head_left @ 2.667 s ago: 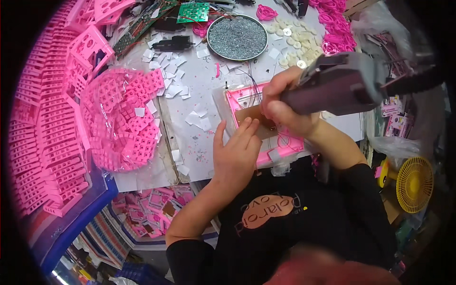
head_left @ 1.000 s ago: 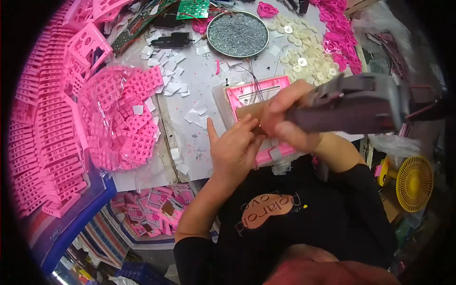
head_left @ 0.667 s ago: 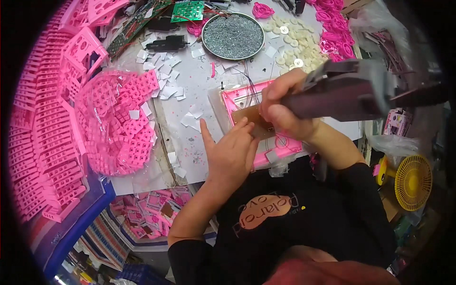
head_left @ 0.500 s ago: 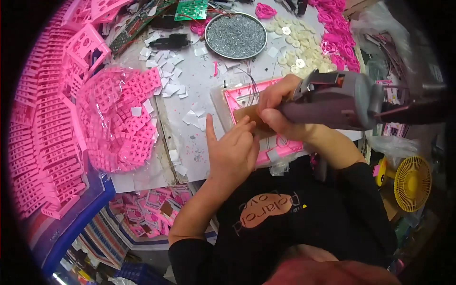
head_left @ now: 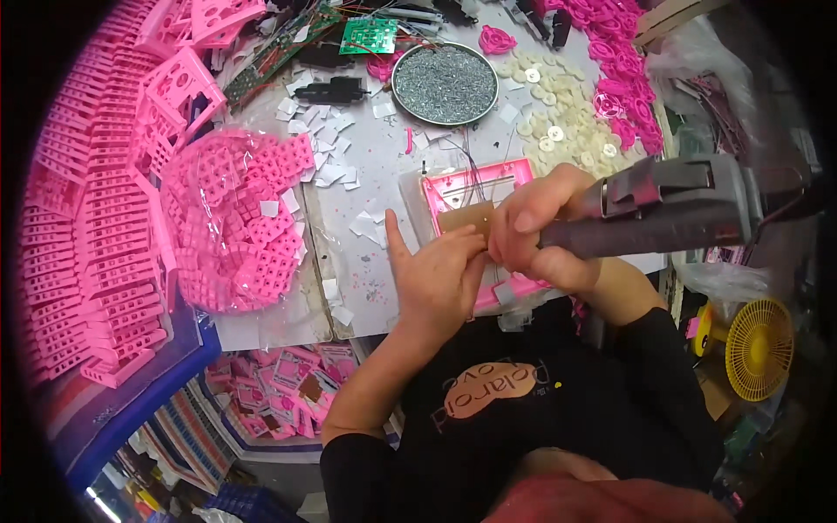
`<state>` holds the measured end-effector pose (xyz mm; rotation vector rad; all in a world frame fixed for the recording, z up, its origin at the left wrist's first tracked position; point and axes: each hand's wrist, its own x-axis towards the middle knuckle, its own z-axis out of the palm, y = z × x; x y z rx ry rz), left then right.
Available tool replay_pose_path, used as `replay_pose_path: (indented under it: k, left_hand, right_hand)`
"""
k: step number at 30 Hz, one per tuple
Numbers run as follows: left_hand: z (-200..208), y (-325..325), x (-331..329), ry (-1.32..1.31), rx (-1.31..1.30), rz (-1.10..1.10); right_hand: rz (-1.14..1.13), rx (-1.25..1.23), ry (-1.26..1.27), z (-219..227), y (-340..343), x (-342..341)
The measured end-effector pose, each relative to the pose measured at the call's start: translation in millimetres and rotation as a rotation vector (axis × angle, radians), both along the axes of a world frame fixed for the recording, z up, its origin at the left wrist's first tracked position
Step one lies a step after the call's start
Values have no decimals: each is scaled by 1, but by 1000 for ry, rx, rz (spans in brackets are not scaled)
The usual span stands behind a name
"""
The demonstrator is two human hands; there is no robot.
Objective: The recorder is assembling a pink plastic toy component by using a glue gun to attach wires and internal electronic parts to a plastic frame.
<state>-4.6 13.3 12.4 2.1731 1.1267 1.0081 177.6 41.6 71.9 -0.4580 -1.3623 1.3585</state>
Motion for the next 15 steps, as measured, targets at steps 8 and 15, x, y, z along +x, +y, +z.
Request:
replay_pose_path:
  k: [8,15]
  left_hand:
    - [34,117,7,-158,-149,-27]
    - [-15,201,49,706,103,149]
  right_hand:
    - [-96,-24,-3,-7,4,14]
    - [77,-114,-40,-12,-8,-1]
